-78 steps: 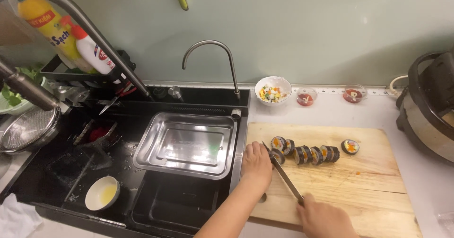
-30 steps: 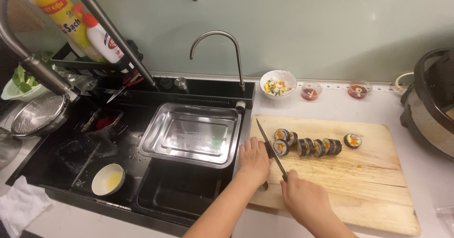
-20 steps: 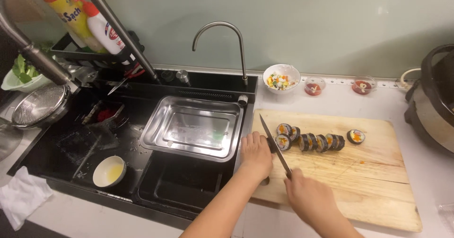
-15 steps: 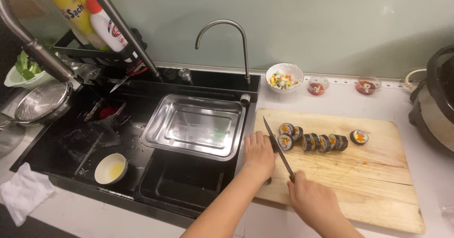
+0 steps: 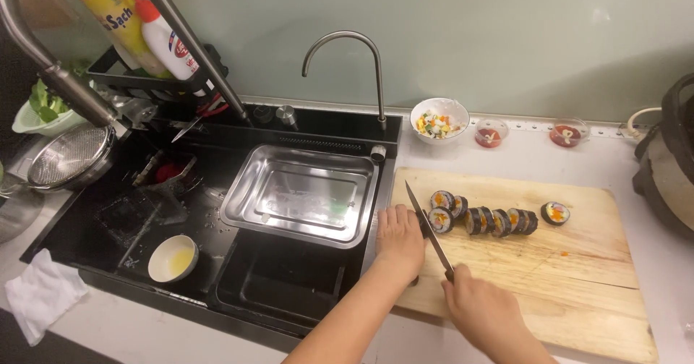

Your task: The person slices a gimbap roll on a wooden board using a knife and places the individual pieces into plastic takeout containers containing small sauce cups.

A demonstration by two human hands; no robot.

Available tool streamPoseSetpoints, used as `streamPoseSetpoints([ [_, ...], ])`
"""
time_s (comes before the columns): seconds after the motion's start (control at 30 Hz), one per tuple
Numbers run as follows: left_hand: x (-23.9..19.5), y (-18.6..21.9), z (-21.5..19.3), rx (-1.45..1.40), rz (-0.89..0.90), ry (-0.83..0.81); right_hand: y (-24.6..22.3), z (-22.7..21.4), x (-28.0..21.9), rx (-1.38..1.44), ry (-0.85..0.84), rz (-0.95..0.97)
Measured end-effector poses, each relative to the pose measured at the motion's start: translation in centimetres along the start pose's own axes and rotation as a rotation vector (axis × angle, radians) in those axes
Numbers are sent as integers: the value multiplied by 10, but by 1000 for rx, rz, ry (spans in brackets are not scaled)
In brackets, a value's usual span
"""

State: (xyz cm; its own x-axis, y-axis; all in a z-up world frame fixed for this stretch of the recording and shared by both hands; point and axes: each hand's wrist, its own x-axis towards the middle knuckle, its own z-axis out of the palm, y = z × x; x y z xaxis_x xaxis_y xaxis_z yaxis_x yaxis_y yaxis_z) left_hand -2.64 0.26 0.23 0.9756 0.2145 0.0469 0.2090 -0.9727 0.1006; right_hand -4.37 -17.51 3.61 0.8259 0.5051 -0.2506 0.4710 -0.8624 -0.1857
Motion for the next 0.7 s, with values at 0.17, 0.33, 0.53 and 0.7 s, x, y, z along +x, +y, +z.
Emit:
streamPoseSetpoints([
  [0.17, 2, 1, -5, 37, 4, -62, -12, 0, 47, 13, 81, -50],
  [0.33, 4, 0, 4, -9, -3, -35, -4, -5, 22, 19, 66, -53],
  [0.53, 6, 0, 5, 2, -13, -48, 1, 7, 24, -24, 10, -42],
  [0.7, 5, 2, -1, 56, -10, -55, 0, 27, 58, -25, 178, -164],
])
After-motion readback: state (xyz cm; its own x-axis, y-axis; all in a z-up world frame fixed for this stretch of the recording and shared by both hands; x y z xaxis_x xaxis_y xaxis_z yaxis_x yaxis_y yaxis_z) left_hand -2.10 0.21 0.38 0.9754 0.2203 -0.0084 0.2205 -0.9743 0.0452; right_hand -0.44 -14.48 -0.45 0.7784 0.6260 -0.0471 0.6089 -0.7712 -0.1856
